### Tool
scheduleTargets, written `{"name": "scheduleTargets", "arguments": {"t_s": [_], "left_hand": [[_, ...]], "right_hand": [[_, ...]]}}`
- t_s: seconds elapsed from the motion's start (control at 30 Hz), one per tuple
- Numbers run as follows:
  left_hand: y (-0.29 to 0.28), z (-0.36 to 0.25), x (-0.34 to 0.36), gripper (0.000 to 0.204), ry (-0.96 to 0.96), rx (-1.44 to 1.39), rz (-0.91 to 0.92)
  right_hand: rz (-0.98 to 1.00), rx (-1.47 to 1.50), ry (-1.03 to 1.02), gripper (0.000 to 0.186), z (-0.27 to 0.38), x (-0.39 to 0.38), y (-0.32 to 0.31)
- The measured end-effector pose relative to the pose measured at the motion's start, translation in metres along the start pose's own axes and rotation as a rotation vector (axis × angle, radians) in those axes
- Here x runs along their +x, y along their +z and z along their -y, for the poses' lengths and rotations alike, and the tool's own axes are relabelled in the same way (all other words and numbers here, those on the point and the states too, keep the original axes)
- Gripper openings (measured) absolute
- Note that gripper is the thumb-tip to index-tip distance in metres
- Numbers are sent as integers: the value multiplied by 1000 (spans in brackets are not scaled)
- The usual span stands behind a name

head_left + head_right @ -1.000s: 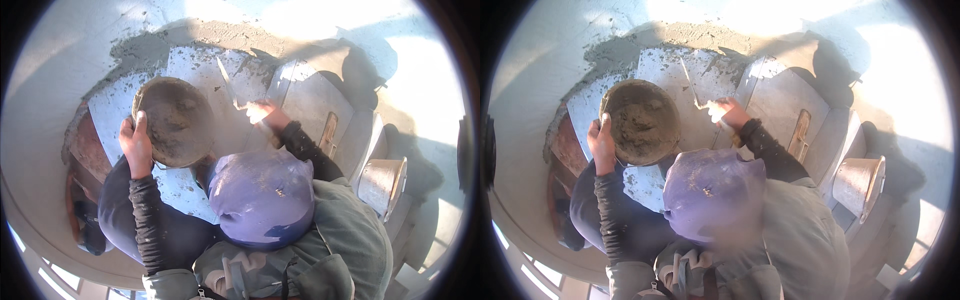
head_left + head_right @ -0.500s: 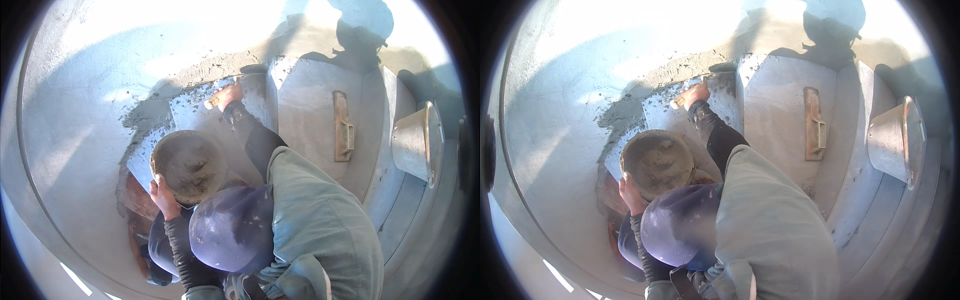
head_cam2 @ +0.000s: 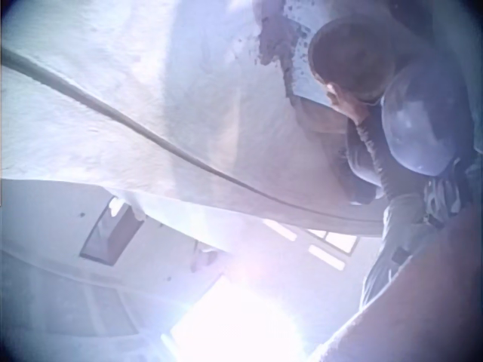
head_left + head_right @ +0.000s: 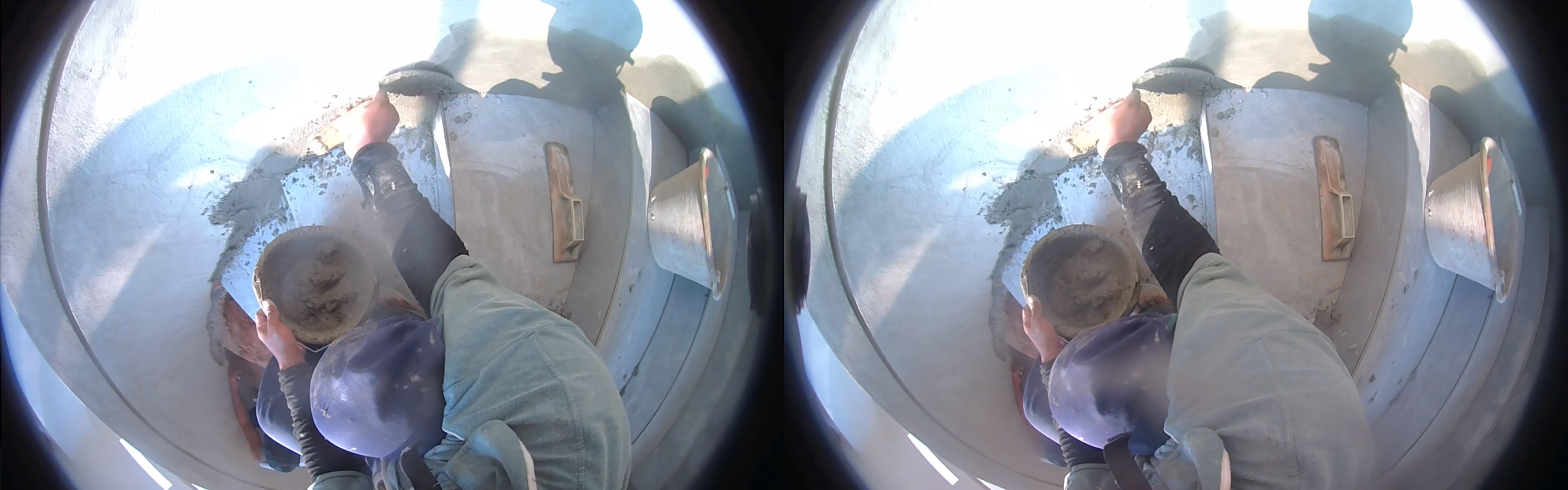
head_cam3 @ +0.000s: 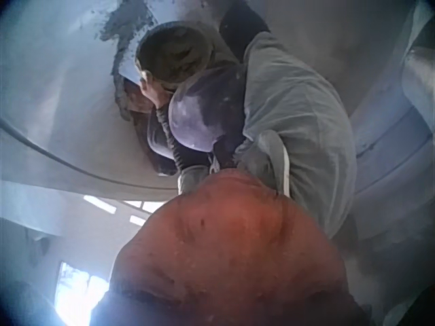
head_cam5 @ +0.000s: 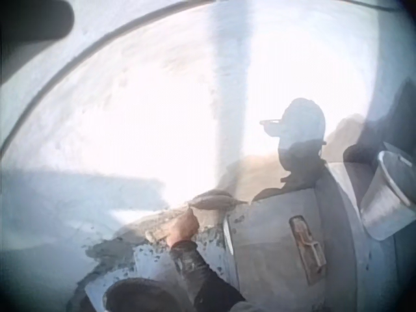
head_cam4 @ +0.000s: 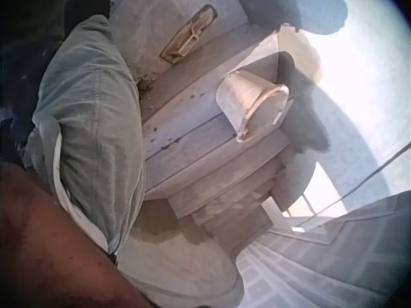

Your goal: The person applies plaster to a concrete staircase using a trowel and a bucket, then smooths the surface with the trowel and a brush.

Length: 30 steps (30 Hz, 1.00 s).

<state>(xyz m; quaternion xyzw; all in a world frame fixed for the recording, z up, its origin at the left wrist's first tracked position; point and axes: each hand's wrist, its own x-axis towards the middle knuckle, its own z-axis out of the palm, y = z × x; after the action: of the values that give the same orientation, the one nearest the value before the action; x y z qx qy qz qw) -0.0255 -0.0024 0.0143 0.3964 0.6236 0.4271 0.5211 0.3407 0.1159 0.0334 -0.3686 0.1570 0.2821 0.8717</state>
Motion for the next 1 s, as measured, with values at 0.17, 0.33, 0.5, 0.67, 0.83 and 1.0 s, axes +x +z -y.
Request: {"name": "scheduleTargets", "arguments": {"t_s": [0.17,0.33,0.5,0.67,0.83,1.0], "left_hand": [[-3,3,-2,22,2,-21,-14],[-15,-3,7,26,51,70,-54],[10,-3,-4,28,22,26,-22],[-4,2,3,27,44,4,-24],[-18,9,10,27,45,4,-20],[-6,8,9,28,18,2,3]], "right_hand": [[-18,82,42,29,26,-37,13],[185,-382,394,28,26,-103,-78],[25,-68,461,30,-12,-38,-156],[47,156,278,32,-41,18,-100],[118,69,171,32,-15,19,-40],[65,-39,35,28,15,-4,-19]]}}
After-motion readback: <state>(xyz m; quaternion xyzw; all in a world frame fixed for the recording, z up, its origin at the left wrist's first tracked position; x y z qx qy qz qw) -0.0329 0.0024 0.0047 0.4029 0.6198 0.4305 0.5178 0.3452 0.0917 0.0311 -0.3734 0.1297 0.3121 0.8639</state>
